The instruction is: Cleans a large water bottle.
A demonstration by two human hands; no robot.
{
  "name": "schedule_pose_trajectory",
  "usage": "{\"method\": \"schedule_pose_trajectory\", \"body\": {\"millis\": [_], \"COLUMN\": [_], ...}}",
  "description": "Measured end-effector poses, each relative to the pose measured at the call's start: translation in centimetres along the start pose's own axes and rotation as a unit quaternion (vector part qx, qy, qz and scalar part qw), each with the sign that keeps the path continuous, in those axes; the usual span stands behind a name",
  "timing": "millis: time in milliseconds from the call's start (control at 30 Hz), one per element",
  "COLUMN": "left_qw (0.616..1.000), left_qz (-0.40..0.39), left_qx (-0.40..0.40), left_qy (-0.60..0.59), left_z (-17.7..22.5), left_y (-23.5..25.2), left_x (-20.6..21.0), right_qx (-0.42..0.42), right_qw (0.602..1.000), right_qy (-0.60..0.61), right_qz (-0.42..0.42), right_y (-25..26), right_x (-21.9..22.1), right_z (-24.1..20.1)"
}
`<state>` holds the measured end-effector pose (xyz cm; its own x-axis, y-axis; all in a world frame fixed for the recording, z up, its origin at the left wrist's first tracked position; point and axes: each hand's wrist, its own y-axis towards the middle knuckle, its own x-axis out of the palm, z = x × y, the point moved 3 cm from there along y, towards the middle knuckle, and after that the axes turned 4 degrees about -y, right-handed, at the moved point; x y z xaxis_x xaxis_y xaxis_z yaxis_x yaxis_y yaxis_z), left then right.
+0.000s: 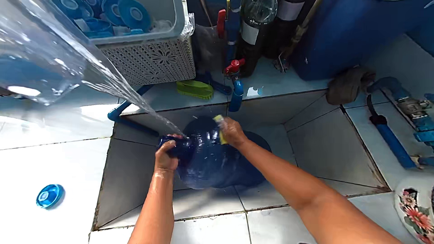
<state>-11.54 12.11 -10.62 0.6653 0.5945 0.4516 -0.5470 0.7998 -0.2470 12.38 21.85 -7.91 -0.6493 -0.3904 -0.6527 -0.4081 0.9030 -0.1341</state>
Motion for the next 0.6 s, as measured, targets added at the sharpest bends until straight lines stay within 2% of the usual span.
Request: {"method": "schedule_pose_trajectory", "body": {"millis": [33, 100, 133, 167, 200, 267, 300, 333, 367, 433, 467, 500, 533, 600], "left_qw": [0.999, 0.974, 0.962, 0.956, 0.964, 0.995, 0.999, 0.999, 0.994, 0.962, 0.950, 0.947, 0.961, 0.997], "left_qz": [0.051, 0.217, 0.262, 0.278, 0.250, 0.087, 0.019, 0.013, 0.080, 0.247, 0.293, 0.303, 0.262, 0.068], "left_qx": [-0.012, -0.039, -0.037, -0.028, -0.016, -0.004, -0.021, -0.043, -0.055, -0.081, -0.072, -0.056, -0.029, 0.015], "left_qy": [0.014, 0.056, 0.069, 0.091, 0.093, 0.050, 0.026, 0.019, 0.039, 0.078, 0.083, 0.091, 0.087, 0.030], "left_z": [0.0, 0.9, 1.1, 1.1, 1.0, 0.7, 0.3, 0.0, 0.0, 0.7, 0.8, 1.0, 1.4, 1.7], "left_y": [0.2, 0.6, 0.8, 0.5, 0.1, -0.3, -0.2, -0.1, 0.0, 0.5, 0.5, 0.3, 0.2, 0.4], "left_x": [-1.1, -2.6, -2.4, -1.4, -0.1, 1.1, 0.4, -1.0, -2.2, -3.5, -3.4, -2.4, -1.1, -0.2], "right_qx": [0.023, 0.118, 0.159, 0.175, 0.147, 0.031, -0.006, 0.000, 0.050, 0.202, 0.242, 0.251, 0.224, 0.088], "right_qw": [0.999, 0.982, 0.971, 0.969, 0.980, 0.999, 1.000, 1.000, 0.996, 0.960, 0.945, 0.945, 0.960, 0.993], "right_qy": [-0.042, -0.107, -0.111, -0.092, -0.055, 0.002, 0.000, -0.024, -0.058, -0.113, -0.120, -0.113, -0.097, -0.068], "right_qz": [-0.021, -0.104, -0.137, -0.146, -0.125, -0.045, -0.015, -0.017, -0.053, -0.159, -0.186, -0.175, -0.139, -0.027], "right_y": [-0.3, -1.1, -1.2, -1.5, -1.7, -0.4, 0.0, 0.0, -0.3, -0.9, -1.3, -2.1, -2.8, -4.6], "right_x": [0.2, 0.1, 0.0, 0.0, 0.2, -0.3, -0.3, -0.1, -0.1, -1.0, -1.2, -0.9, -0.4, 1.2], "right_z": [3.4, 9.5, 9.7, 8.0, 5.3, 0.6, 0.7, 2.9, 6.5, 12.2, 12.9, 12.4, 10.6, 4.9]}}
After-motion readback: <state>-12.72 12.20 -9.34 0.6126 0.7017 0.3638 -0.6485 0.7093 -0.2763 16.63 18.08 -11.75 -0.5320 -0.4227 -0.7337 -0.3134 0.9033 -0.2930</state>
